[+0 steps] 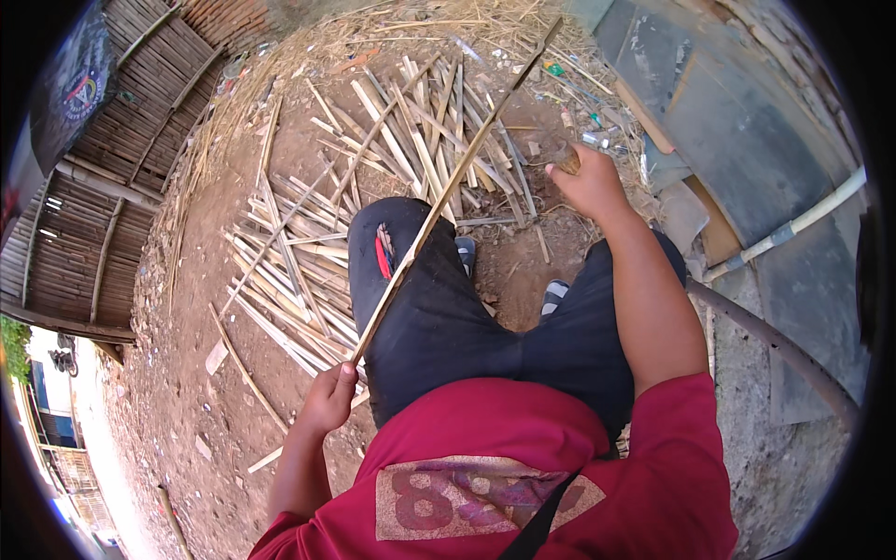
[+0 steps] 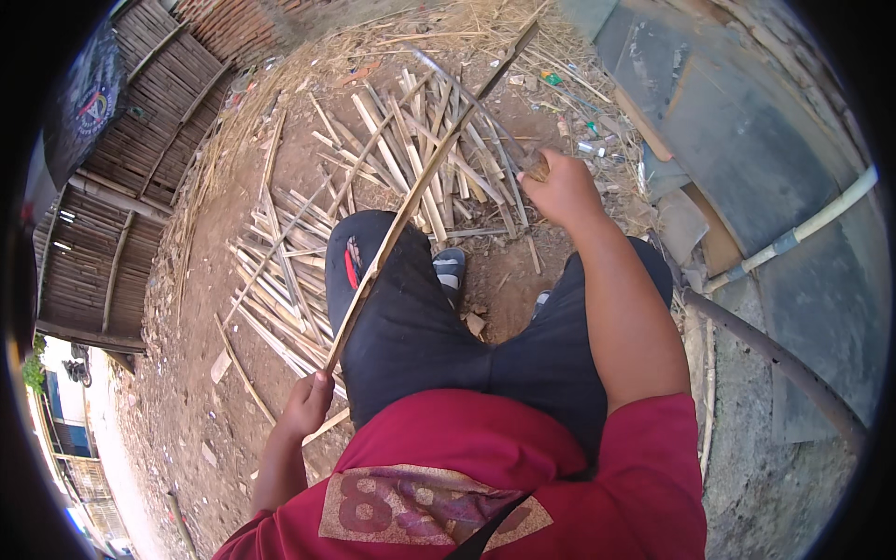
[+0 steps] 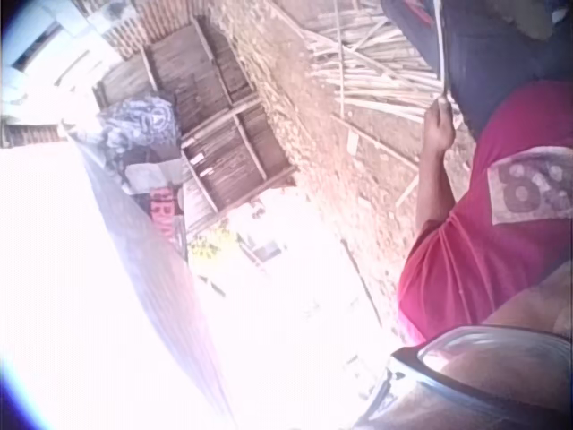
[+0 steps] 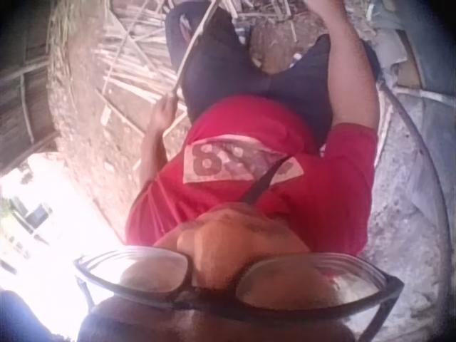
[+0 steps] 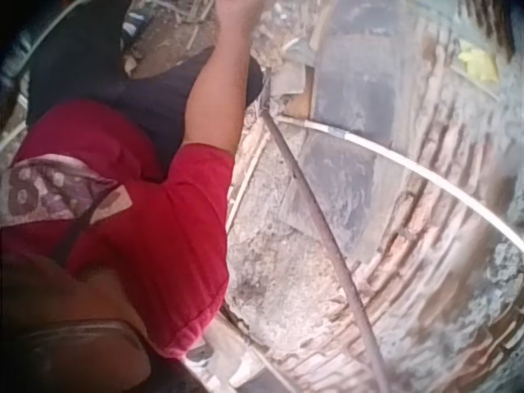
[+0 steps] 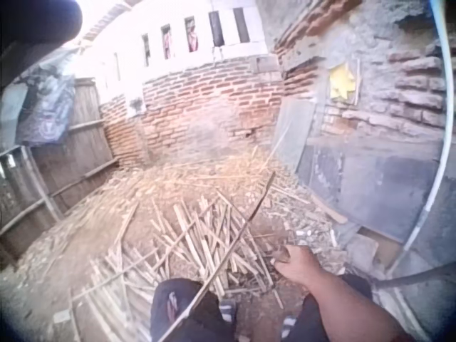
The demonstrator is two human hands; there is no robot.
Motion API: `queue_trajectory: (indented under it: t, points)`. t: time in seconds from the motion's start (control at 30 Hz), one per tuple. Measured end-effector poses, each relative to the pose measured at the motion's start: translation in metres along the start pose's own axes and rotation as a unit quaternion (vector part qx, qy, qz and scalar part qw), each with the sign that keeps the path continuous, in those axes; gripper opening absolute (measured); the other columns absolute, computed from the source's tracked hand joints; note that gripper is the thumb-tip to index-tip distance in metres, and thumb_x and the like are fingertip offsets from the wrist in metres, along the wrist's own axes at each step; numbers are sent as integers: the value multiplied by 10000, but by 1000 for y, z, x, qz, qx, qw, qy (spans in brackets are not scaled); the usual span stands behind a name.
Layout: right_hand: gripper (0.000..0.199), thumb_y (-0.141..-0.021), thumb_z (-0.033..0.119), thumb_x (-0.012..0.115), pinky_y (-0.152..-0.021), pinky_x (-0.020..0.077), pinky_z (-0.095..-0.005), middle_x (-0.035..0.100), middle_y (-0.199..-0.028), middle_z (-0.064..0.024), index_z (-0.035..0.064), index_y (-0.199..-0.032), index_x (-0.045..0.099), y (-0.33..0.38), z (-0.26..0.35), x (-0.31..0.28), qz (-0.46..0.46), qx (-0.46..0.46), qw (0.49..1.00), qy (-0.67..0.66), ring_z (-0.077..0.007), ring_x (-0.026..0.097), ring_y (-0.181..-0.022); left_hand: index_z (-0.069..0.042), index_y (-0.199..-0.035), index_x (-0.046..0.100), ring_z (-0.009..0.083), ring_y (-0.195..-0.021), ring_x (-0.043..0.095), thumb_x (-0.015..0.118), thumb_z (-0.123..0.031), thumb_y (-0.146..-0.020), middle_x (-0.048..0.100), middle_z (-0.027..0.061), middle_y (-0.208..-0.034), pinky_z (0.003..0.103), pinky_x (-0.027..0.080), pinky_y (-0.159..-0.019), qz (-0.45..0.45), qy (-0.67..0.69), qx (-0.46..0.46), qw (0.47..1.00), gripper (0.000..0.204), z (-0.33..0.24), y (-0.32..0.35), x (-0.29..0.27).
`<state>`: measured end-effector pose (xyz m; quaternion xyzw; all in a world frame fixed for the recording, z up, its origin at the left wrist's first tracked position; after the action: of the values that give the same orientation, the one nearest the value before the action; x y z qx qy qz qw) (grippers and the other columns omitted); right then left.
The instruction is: The person thins and smooths a long strip of bamboo using a machete while sitting on the ground.
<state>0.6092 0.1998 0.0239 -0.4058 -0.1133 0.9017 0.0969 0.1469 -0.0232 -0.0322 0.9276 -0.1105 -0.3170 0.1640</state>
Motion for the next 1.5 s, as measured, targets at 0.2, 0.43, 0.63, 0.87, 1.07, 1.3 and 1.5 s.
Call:
queue_trajectory:
  t: [0.2,0.43,0.63,0.87,1.07,1.3,1.5]
  points:
    - [258,-800,235,737,-711,533,-454,691,-846,-171,67,-981,661,27,52,16,159,-197,962,105,-367,685,-824,3,-799,588,106,-616,433,337,-504,-1071,490,-13,-632,307,391,-569,40,63,-15,997,627,3,-2,1]
    - [416,-818,267,720,-736,545,-421,706,-858,-195,38,-1163,678,-2,-12,-6,14,10,1000,23,-359,695,-788,-26,-741,561,98,-594,414,330,-502,-1073,468,-20,-611,300,381,-558,31,30,-23,999,625,-6,-2,-4]
    - [334,-800,239,715,-737,547,-444,708,-848,-163,67,-1084,684,18,31,7,86,-103,990,52,-360,695,-809,-55,-713,517,98,-564,401,313,-527,-1068,460,-15,-605,282,347,-527,85,111,-61,988,625,4,-1,2]
    - [253,-795,230,726,-735,543,-458,706,-845,-153,78,-994,685,22,51,11,157,-145,971,111,-357,693,-817,-48,-740,532,95,-558,393,295,-543,-1066,454,-18,-613,275,335,-521,75,71,-41,994,638,7,-3,-1]
    - [389,-846,260,717,-757,550,-407,716,-929,-202,3,-1135,677,1,10,-8,45,29,999,-1,-348,701,-835,-42,-757,539,94,-555,389,293,-549,-1063,450,-26,-611,275,331,-521,86,102,-50,990,642,7,-4,2]
    - [185,-769,183,721,-657,512,-464,671,-791,-128,93,-918,661,45,82,29,163,-332,918,145,-367,660,-757,-42,-740,537,96,-566,379,313,-534,-1065,453,-21,-609,291,342,-533,83,86,-53,991,631,4,0,-1]
    - [268,-818,245,736,-712,544,-432,714,-850,-149,113,-1049,705,-3,12,-7,-3,-26,999,43,-341,697,-792,-26,-746,526,116,-606,412,327,-505,-1071,473,-5,-622,320,382,-567,26,5,-14,1000,612,-4,0,-2]
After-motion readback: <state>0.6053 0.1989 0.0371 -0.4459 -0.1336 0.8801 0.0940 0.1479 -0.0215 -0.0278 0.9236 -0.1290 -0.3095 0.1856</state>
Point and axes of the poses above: each hand's wrist, its own y-axis away from the middle knuckle, its own x-axis out of the palm, z = x × y, the point moved 6 cm from there along -y, towards the middle knuckle
